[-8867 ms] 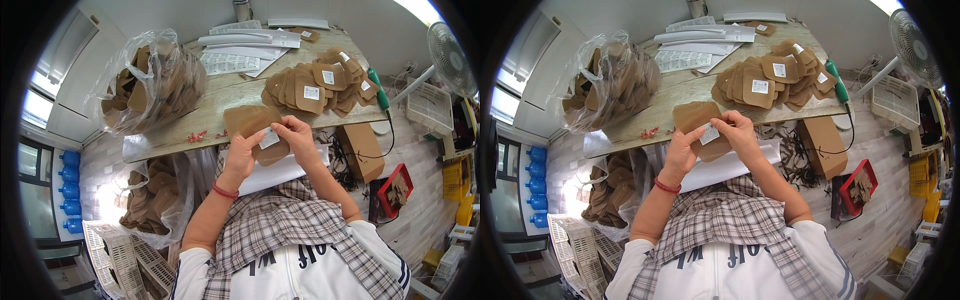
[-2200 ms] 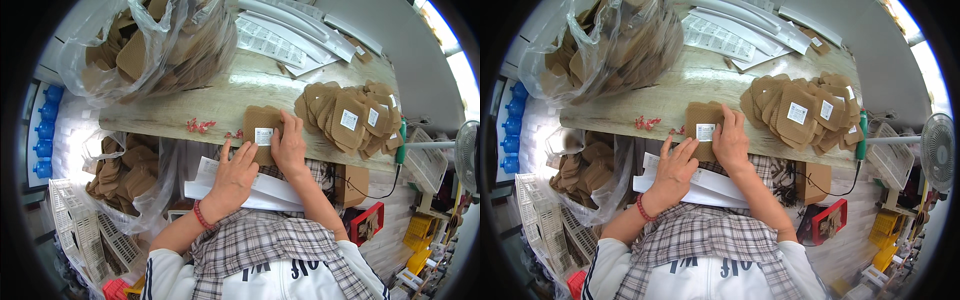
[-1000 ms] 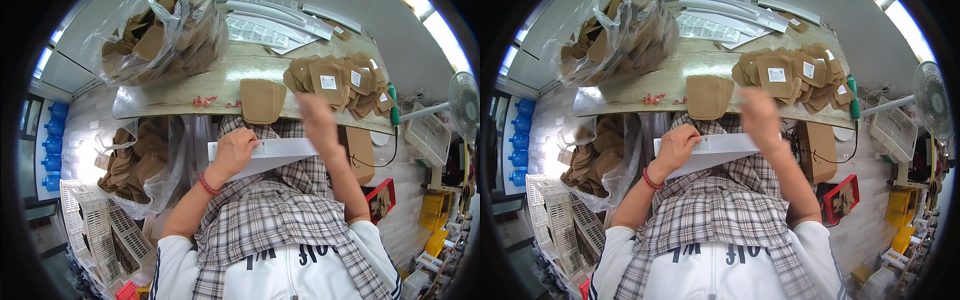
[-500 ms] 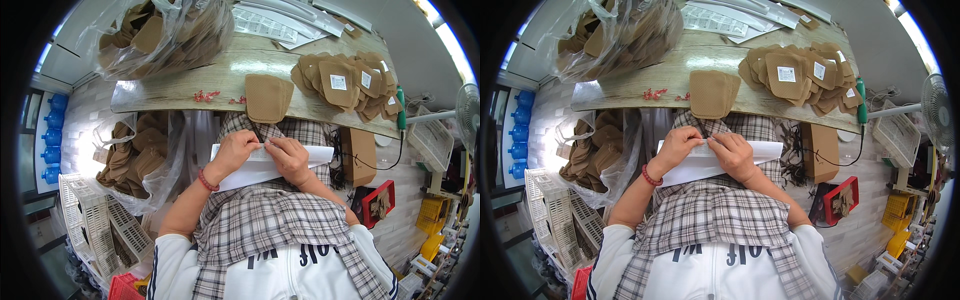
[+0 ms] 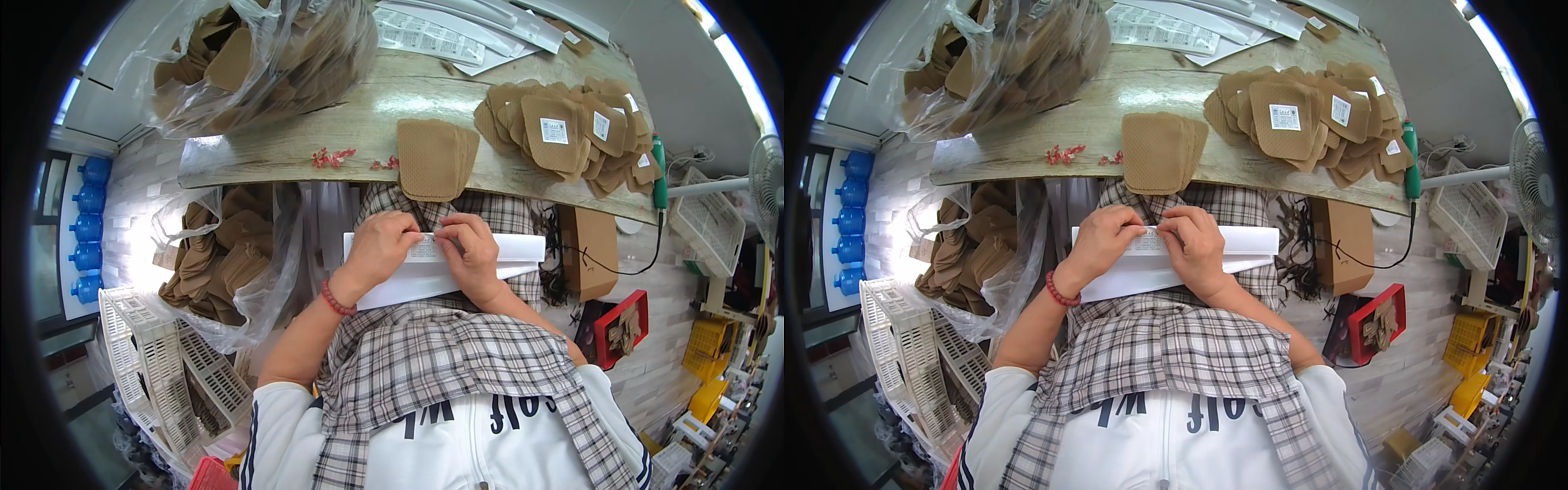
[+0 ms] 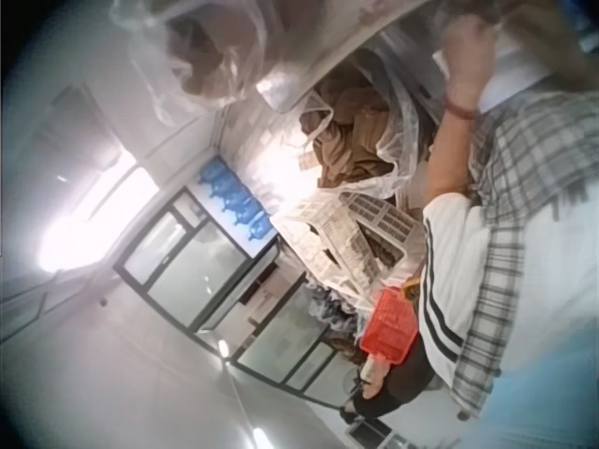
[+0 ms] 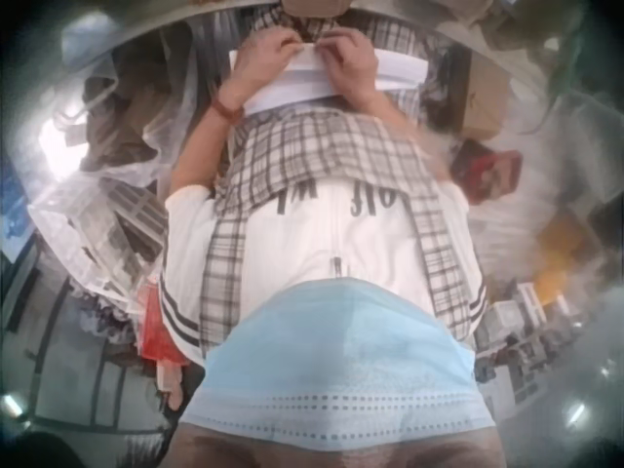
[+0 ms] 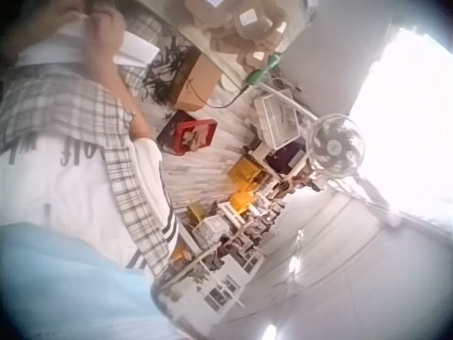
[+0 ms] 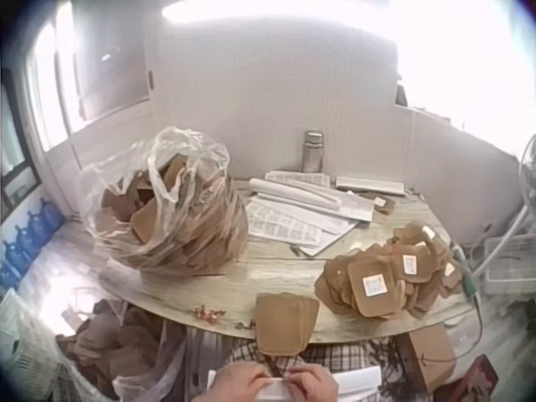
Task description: The person repeatedly tears off small white labels from a roll and affixes them to brown paper pouches on a wooden table. They handle the pouches one at a time, placing each labeled pouch into a growing stack on the right side of the workspace.
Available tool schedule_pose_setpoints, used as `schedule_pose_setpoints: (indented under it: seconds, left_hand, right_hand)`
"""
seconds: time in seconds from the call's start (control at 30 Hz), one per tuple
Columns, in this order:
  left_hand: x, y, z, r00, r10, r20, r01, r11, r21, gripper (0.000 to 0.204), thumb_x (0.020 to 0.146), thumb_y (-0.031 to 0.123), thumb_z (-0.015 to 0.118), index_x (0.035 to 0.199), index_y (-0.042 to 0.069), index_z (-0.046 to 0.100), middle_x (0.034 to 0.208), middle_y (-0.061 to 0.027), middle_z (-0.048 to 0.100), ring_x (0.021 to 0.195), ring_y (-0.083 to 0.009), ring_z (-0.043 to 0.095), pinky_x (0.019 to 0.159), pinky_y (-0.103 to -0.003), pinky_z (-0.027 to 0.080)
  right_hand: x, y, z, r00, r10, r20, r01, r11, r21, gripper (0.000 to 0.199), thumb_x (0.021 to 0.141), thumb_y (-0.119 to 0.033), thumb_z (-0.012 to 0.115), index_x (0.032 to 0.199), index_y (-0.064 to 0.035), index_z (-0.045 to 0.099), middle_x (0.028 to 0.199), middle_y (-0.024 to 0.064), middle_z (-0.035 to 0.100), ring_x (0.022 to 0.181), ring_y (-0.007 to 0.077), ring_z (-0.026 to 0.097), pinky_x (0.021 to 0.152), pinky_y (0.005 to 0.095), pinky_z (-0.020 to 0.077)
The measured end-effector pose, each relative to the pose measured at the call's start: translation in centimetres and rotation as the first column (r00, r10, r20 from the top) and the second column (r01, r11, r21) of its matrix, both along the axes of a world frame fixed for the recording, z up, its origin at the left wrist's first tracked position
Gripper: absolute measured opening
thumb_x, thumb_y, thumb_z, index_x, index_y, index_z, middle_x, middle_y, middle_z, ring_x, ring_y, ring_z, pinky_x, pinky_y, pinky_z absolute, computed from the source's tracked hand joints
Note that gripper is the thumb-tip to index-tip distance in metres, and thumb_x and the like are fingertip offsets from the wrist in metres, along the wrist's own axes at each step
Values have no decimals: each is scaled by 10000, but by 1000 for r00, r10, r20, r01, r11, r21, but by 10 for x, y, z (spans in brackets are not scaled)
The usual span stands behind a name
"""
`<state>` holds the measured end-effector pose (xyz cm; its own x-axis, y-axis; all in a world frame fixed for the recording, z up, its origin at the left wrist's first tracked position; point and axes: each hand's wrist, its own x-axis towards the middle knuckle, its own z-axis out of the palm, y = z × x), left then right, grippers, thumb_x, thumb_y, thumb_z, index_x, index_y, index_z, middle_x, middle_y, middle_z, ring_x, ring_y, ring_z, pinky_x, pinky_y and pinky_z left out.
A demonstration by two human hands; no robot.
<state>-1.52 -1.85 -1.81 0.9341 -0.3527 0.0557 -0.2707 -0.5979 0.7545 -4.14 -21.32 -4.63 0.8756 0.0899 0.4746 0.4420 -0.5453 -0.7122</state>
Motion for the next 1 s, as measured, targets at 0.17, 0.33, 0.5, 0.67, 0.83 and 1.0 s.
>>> schedule_pose_setpoints:
  seconds: [0.17,0.33,0.5,0.67,0.83,1.0]
  left_hand:
    - [3,16,12,980,72,-186,-73,997,5,137,860,140,676,875,6,700,809,-122,682,760,-259,659,686,-354,493]
    - [13,17,17,941,100,-325,-90,995,48,141,851,170,677,852,33,710,813,-113,687,796,-278,660,713,-377,499]
    - [12,12,17,999,-2,-42,7,993,118,85,845,101,654,836,20,678,831,-89,657,858,-259,625,767,-383,478]
    - [10,-2,26,931,-77,357,25,989,148,53,818,21,568,788,10,610,1090,-161,640,1066,-324,582,922,-446,452]
    - [22,-10,22,895,-144,423,56,975,213,27,818,-5,558,834,-22,572,1323,-232,587,1332,-402,492,1131,-522,375]
    - [25,-9,16,906,-151,396,69,974,213,49,821,-17,544,856,-31,575,1302,-245,589,1286,-417,524,1125,-533,387]
  right_hand:
    - [-2,-6,-5,983,72,167,-67,997,-38,168,716,44,729,839,-43,656,1011,111,667,917,311,635,810,401,527]
    - [-7,-13,6,910,263,321,-242,965,-105,171,702,43,746,824,-27,649,1009,120,635,875,303,626,799,401,555]
    - [-7,-20,30,972,224,-69,-171,877,449,92,876,31,661,920,-31,609,1087,92,590,924,220,590,837,325,503]
    - [61,-33,44,869,236,-434,108,767,633,48,991,-53,592,975,-8,583,930,36,600,845,91,560,791,240,472]
    - [121,-23,24,809,293,-510,79,806,587,58,990,-78,608,977,-21,604,841,-5,590,771,66,549,707,230,466]
    - [134,-14,3,790,199,-580,122,876,466,54,959,-82,648,951,-30,632,784,-15,602,701,52,549,602,216,458]
